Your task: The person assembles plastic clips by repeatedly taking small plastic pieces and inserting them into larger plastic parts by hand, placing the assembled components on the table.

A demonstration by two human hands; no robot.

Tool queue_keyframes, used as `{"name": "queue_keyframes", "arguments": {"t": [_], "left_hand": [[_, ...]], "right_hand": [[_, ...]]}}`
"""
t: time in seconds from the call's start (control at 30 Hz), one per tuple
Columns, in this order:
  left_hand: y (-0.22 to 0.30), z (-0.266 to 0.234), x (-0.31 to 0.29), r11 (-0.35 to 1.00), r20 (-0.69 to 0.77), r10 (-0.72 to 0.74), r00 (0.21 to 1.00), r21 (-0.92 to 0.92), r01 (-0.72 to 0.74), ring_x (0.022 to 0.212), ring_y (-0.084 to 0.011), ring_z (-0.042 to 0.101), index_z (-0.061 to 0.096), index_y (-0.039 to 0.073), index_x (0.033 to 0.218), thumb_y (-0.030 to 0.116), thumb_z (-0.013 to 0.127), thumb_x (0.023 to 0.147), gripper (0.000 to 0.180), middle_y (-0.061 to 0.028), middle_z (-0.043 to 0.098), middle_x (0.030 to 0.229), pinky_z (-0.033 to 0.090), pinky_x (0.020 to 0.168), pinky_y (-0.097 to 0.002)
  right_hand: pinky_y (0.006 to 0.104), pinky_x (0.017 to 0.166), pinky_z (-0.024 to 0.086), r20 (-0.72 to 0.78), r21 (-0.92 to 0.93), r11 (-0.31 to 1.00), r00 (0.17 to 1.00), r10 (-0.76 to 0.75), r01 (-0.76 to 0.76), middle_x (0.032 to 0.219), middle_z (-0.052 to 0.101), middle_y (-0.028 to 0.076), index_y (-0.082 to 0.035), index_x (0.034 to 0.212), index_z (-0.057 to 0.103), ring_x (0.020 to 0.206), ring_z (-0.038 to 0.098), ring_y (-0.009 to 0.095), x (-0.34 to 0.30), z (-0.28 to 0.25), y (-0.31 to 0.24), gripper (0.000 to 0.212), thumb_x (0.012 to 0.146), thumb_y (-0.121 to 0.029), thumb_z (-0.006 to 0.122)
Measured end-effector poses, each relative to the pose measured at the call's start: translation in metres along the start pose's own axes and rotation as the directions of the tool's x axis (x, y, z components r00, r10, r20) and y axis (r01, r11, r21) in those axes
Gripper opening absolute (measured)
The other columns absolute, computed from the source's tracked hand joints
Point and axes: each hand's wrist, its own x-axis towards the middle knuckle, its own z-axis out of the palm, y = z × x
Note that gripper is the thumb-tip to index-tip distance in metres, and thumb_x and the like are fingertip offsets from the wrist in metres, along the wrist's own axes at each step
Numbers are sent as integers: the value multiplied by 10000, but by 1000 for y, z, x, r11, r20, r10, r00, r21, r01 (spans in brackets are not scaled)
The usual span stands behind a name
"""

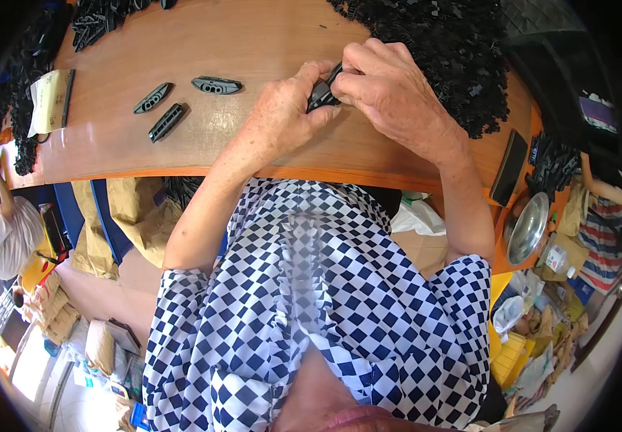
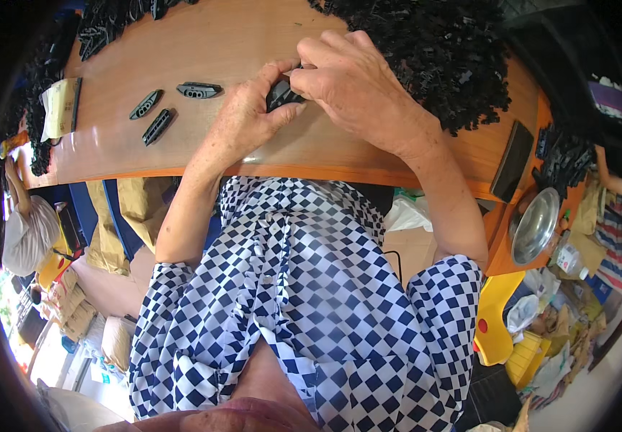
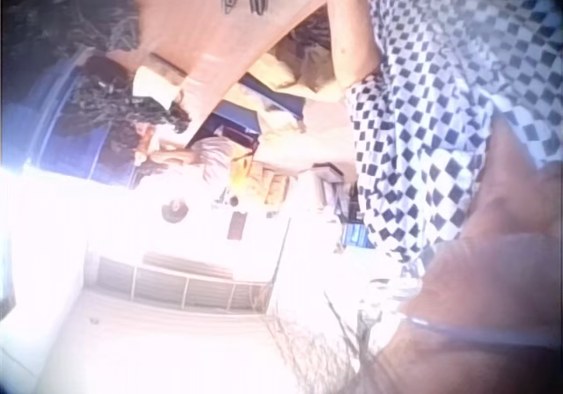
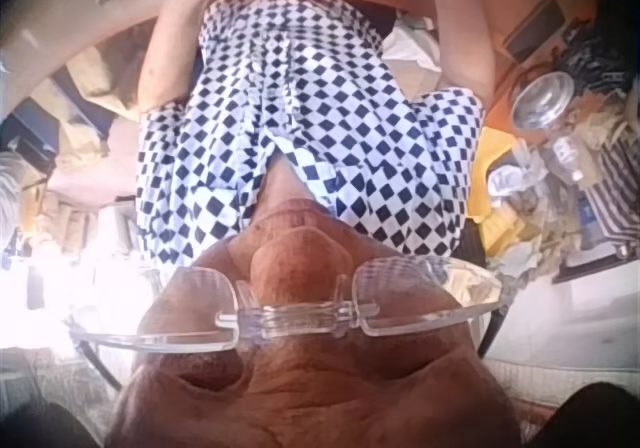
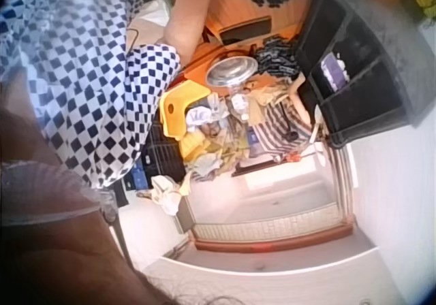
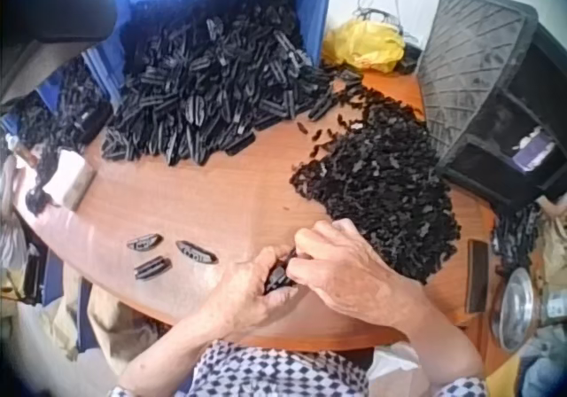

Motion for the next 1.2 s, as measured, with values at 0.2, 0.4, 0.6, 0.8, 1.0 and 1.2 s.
{"name": "queue_keyframes", "arguments": {"t": [0.2, 0.4, 0.6, 0.8, 1.0, 1.2], "left_hand": [[-21, 0, -2, 977, -13, -15, 1000, -215, 12, 780, -157, 623, 521, 51, 1263, 86, 691, 812, 483, -51, 664, 953, 496, 676, -292], [-22, -2, 4, 896, -80, -62, 995, -444, 20, 774, -51, 567, 453, 79, 1354, 67, 678, 835, 566, -44, 630, 966, 450, 619, -190], [-22, 0, 4, 882, -108, -62, 992, -470, 4, 763, -50, 557, 434, 99, 1368, 20, 664, 835, 586, -23, 613, 993, 449, 630, -186], [-19, -19, 12, 948, -34, -32, 999, -319, 19, 730, -105, 546, 487, 118, 1268, 66, 648, 845, 456, -49, 607, 894, 453, 666, -235], [-16, -46, 13, 915, 218, 91, 972, 366, -168, 827, -336, 620, 490, 82, 1206, 116, 665, 808, 436, -157, 621, 892, 493, 676, -423], [-8, -57, 18, 838, 435, 155, 887, 417, -351, 851, -303, 627, 507, 68, 1195, 194, 661, 806, 437, -110, 620, 959, 511, 704, -399]], "right_hand": [[329, 807, 439, -74, 143, 988, 995, 69, -58, 862, 562, 40, -94, 914, 651, 911, 583, 189, 11, 15, 0, 130, 785, -95, 668], [254, 809, 525, 141, 972, 87, 836, 531, -220, 1098, 646, 143, 59, 1223, 507, 975, 634, 175, 13, 59, -4, 392, 885, -95, 632], [248, 794, 529, 163, 982, -19, 795, 584, -188, 1041, 663, 129, 67, 1191, 519, 949, 637, 164, 19, 66, -16, 316, 904, -55, 572], [310, 818, 516, 173, 956, 112, 828, 533, -272, 1059, 657, 102, 19, 1098, 572, 954, 638, 212, 16, 66, 0, 249, 878, -88, 617], [367, 733, 399, -390, 19, 924, 848, 358, -381, 856, 560, 24, -114, 911, 657, 855, 524, 224, 27, 47, 61, 184, 762, -204, 719], [362, 710, 390, -323, -204, 913, 904, 279, -355, 873, 525, 3, -85, 869, 644, 842, 500, 204, 54, 49, 71, 183, 725, -143, 743]]}}
